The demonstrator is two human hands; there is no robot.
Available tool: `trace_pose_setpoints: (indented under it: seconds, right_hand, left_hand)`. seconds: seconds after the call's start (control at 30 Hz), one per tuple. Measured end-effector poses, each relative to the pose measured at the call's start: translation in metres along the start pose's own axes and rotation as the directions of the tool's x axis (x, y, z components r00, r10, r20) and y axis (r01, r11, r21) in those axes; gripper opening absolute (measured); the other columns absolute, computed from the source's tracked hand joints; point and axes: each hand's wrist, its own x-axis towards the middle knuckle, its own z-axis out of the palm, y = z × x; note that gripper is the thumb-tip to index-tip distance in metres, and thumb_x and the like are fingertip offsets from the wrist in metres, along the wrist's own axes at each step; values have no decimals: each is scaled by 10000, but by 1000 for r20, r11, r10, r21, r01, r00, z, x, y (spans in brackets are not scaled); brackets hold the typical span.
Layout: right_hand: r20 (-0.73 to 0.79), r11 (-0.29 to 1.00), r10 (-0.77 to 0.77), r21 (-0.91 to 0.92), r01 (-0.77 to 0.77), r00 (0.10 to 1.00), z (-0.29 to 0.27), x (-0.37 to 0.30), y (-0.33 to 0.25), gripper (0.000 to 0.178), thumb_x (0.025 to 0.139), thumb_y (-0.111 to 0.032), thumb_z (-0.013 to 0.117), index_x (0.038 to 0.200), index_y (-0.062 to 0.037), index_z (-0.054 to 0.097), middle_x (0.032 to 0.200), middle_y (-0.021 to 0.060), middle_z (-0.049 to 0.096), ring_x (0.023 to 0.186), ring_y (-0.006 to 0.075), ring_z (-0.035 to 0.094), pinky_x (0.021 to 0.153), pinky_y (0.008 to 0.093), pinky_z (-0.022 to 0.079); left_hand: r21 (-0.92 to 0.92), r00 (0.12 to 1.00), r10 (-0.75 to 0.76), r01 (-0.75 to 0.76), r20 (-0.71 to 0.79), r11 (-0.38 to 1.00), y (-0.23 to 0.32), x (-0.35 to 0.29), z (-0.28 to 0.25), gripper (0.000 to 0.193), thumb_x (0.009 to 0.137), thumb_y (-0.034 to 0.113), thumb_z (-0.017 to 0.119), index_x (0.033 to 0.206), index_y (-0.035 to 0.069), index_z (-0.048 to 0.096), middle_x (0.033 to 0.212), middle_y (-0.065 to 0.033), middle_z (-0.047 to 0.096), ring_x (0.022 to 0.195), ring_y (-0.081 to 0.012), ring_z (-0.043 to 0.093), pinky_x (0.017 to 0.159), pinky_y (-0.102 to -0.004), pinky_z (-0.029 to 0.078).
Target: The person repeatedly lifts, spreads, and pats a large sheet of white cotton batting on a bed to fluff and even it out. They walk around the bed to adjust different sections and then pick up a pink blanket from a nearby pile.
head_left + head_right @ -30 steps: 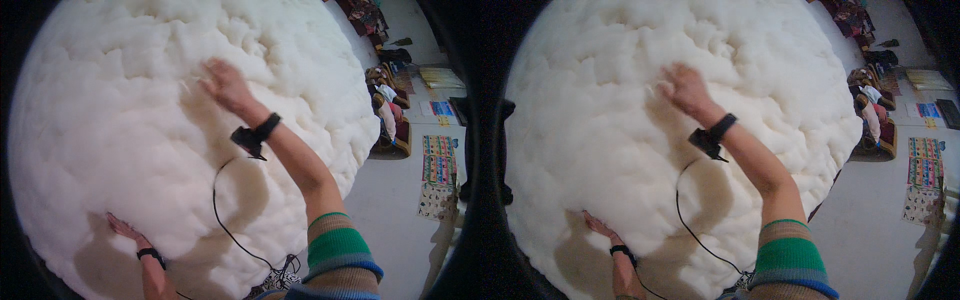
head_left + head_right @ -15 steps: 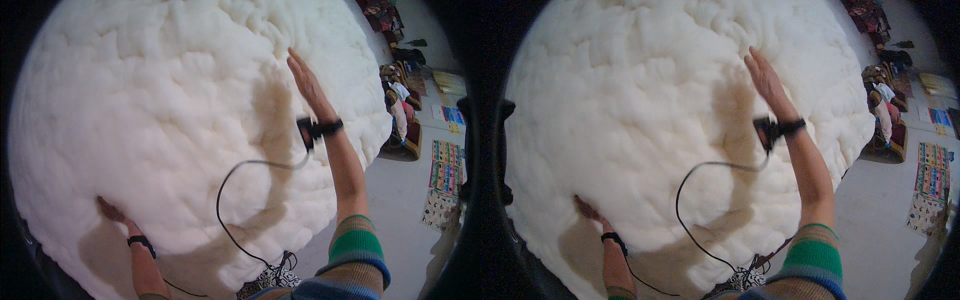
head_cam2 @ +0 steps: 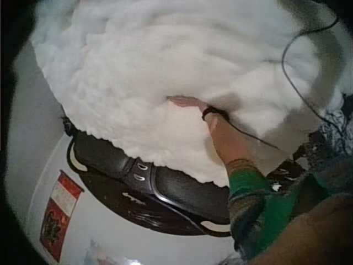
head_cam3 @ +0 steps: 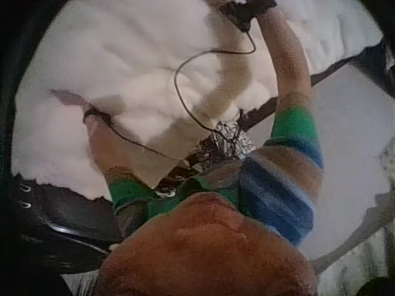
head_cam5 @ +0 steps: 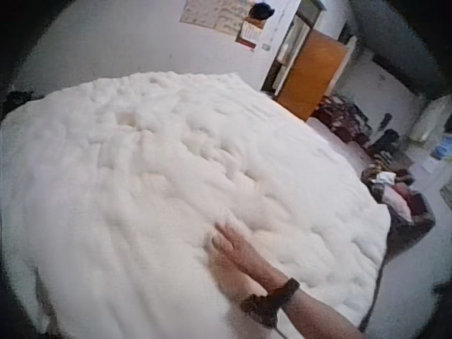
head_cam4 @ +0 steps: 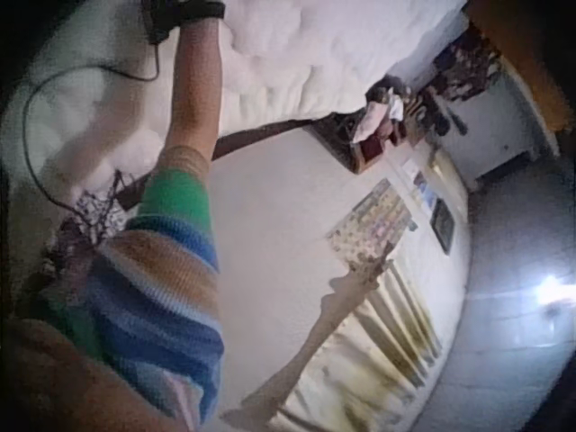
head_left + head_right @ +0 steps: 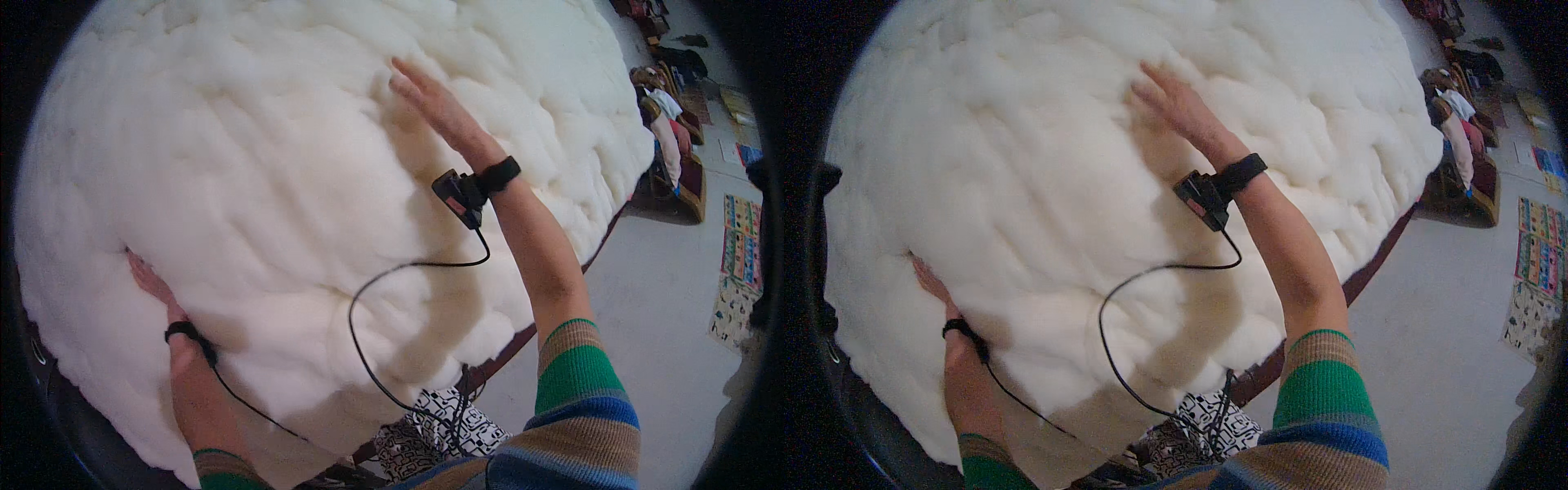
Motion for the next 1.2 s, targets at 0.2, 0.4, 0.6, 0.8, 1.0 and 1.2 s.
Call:
trace_pose_setpoints:
  seconds: [0.2,0.4,0.6,0.8,1.0,1.2]
  right_hand:
    - [191,-26,102,982,-189,976,-53,-141,-131,620,913,-464,410,1353,-32,341,1415,225,274,1299,328,309,1071,469,266]
    - [248,-526,-10,822,-215,969,-59,-225,-181,595,951,-435,303,1374,-16,282,1421,240,249,1303,364,289,1076,493,254]
    - [275,-626,-10,748,-220,961,-13,-347,-305,591,951,-425,308,1373,-12,285,1414,232,271,1302,350,297,1076,486,252]
    - [440,-427,65,824,-373,896,37,-498,-398,583,910,-360,468,1347,1,329,1381,225,342,1288,330,331,1073,450,273]
    - [467,-180,149,879,-440,872,-28,-535,-448,570,916,-453,426,1322,-55,388,1280,169,487,1160,281,491,976,401,397]
    - [-97,972,235,15,-234,967,-24,-578,-366,522,927,-339,449,1371,-82,350,1362,215,376,1266,336,350,1040,452,273]
  left_hand:
    - [-401,968,-203,247,151,882,75,-50,-134,528,953,297,395,1396,39,267,1447,-121,264,1320,-252,267,1084,-379,202]
    - [-120,999,28,-23,43,993,237,-132,-290,529,922,202,441,1386,17,268,1444,-163,259,1343,-292,225,1102,-401,168]
    - [-715,873,-90,448,480,537,325,-238,-470,447,918,148,481,1322,-12,374,1336,-142,431,1266,-239,376,1068,-357,270]
    - [-496,596,39,702,802,-511,327,-316,-599,410,934,277,436,1256,25,462,1236,-129,517,1140,-234,489,980,-354,370]
    - [-628,615,-166,777,771,-39,362,-219,-579,476,932,329,423,1305,33,414,1309,-126,458,1204,-232,435,1008,-372,338]
    - [-217,985,68,-32,157,976,361,-263,-484,635,883,316,496,1385,21,241,1447,-184,210,1343,-332,178,1066,-507,169]
